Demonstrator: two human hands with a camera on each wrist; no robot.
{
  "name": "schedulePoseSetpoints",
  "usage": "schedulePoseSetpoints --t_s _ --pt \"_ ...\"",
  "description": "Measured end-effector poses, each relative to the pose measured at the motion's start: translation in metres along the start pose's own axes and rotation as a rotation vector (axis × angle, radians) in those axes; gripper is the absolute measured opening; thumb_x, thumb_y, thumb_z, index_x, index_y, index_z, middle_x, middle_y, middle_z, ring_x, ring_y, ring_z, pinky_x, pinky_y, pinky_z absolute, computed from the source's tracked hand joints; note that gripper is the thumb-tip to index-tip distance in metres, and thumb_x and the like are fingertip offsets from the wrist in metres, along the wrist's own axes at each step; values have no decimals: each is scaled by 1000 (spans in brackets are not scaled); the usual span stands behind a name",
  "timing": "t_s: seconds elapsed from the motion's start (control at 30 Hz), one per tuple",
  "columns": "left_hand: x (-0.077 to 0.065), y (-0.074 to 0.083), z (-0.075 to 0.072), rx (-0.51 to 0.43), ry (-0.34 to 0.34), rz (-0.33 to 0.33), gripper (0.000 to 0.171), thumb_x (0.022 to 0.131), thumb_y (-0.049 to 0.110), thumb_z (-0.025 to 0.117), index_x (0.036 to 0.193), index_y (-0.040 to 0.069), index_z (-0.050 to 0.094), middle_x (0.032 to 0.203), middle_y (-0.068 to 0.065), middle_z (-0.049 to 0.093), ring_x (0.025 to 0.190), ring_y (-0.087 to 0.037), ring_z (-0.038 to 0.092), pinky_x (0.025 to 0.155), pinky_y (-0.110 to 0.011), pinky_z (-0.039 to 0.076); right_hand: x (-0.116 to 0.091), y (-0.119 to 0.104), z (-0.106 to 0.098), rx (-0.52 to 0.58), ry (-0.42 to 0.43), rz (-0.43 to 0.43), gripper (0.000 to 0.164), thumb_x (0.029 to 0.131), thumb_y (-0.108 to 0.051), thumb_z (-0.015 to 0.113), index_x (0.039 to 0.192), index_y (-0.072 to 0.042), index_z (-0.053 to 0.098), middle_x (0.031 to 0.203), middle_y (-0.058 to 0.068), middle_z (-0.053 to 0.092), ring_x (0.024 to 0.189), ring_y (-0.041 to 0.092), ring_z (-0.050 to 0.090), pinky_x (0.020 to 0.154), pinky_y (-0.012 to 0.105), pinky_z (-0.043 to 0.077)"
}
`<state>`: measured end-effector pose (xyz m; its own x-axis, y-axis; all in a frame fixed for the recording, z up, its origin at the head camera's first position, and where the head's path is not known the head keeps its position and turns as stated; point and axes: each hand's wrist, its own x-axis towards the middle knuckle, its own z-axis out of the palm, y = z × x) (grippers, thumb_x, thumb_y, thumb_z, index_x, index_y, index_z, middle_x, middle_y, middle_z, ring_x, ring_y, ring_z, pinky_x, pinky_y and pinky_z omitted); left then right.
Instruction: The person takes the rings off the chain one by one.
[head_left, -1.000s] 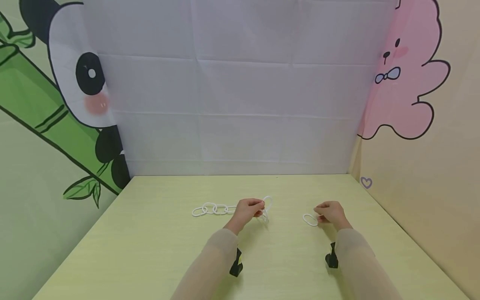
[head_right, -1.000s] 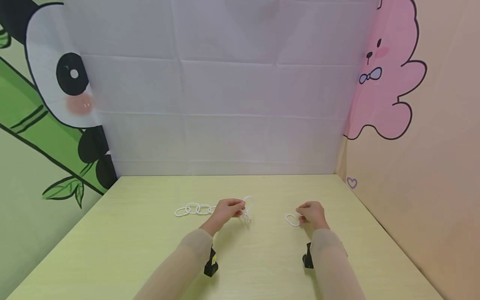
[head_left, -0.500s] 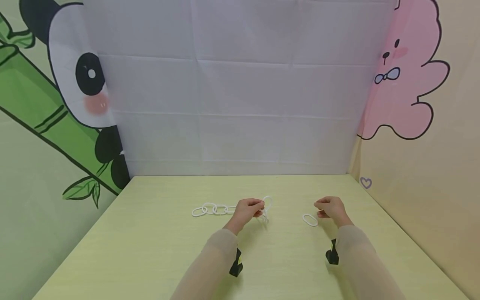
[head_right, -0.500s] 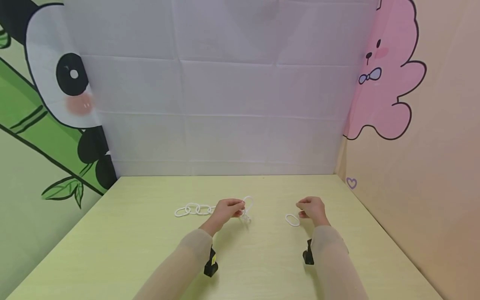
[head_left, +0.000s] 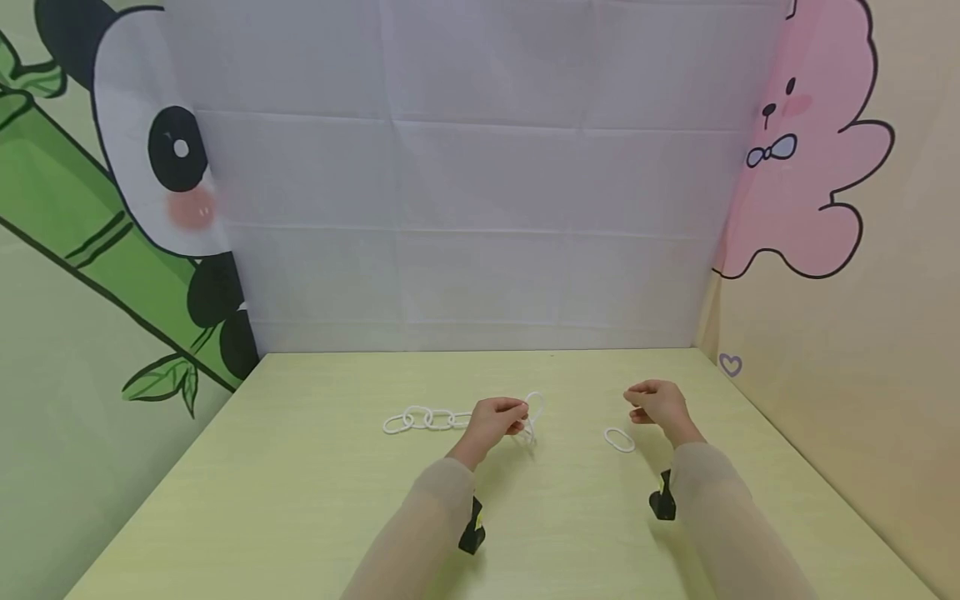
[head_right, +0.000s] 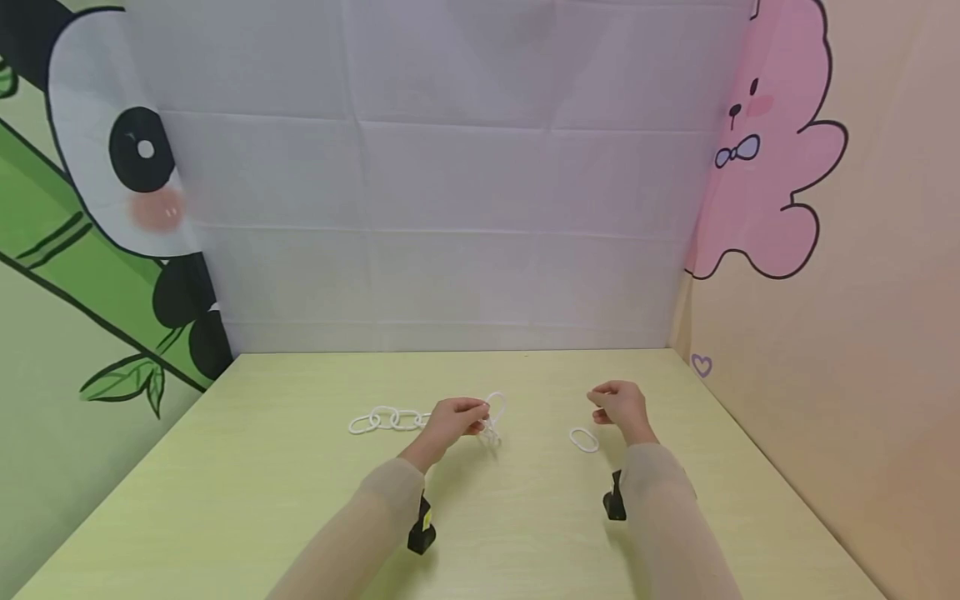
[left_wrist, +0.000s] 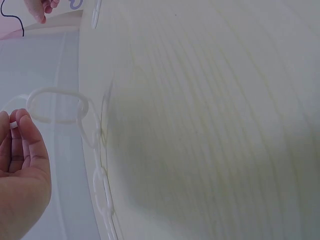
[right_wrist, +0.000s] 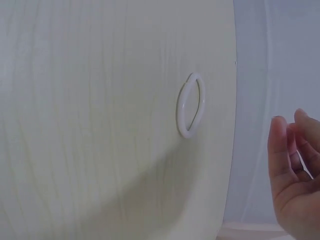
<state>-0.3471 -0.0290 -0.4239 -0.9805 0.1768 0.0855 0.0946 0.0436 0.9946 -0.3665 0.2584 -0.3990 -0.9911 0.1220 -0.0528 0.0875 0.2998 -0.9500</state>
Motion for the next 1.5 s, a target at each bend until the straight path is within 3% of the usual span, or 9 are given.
schedulePoseSetpoints --t_s 0.17,0.33,0.6,0.73,0.9,1.13,1.5 --pt "1 0 -1 -2 2 2 29 90 11 60 108 -12 61 85 -8 65 65 -7 59 66 -23 52 0 -9 3 -11 -7 -25 24 89 -5 59 106 11 56 79 9 58 57 11 59 57 24 53" --pt "0 1 -2 -17 -7 -2 26 90 11 61 106 -10 63 87 -11 66 66 -9 59 67 -26 52 1 -17 7 -30 -16 -53 27 90 -7 59 108 12 55 79 8 58 58 11 59 57 24 53" --pt "-22 28 -2 11 -21 9 24 91 6 57 106 -13 61 94 -22 64 71 -15 61 74 -33 53 2 -31 11 -45 1 -87 26 90 -8 59 108 10 57 79 7 57 57 12 59 58 25 54" --pt "-25 32 -2 16 -22 12 25 92 7 56 107 -13 61 94 -22 63 71 -15 61 73 -31 53 2 -36 13 -41 -6 -103 26 90 -8 60 108 10 57 79 8 57 58 12 59 58 25 54" --pt "-22 29 -2 15 -25 27 24 91 6 57 106 -12 61 93 -21 64 70 -15 61 71 -32 53 1 -42 15 -28 -15 -121 27 90 -8 60 109 11 56 79 8 57 57 11 58 56 24 53" --pt "-2 7 -3 9 -14 7 25 90 12 60 106 -8 64 88 -12 65 68 -10 59 68 -27 52 0 -51 18 -32 -10 -137 26 90 -8 60 108 11 57 79 8 57 57 12 59 57 25 54" --pt "-2 9 -2 31 -3 -4 26 90 13 61 107 -7 64 86 -8 65 67 -9 59 66 -25 52 -3 -63 24 -27 -24 -183 24 89 -8 61 107 8 58 81 8 58 57 12 58 58 26 54"
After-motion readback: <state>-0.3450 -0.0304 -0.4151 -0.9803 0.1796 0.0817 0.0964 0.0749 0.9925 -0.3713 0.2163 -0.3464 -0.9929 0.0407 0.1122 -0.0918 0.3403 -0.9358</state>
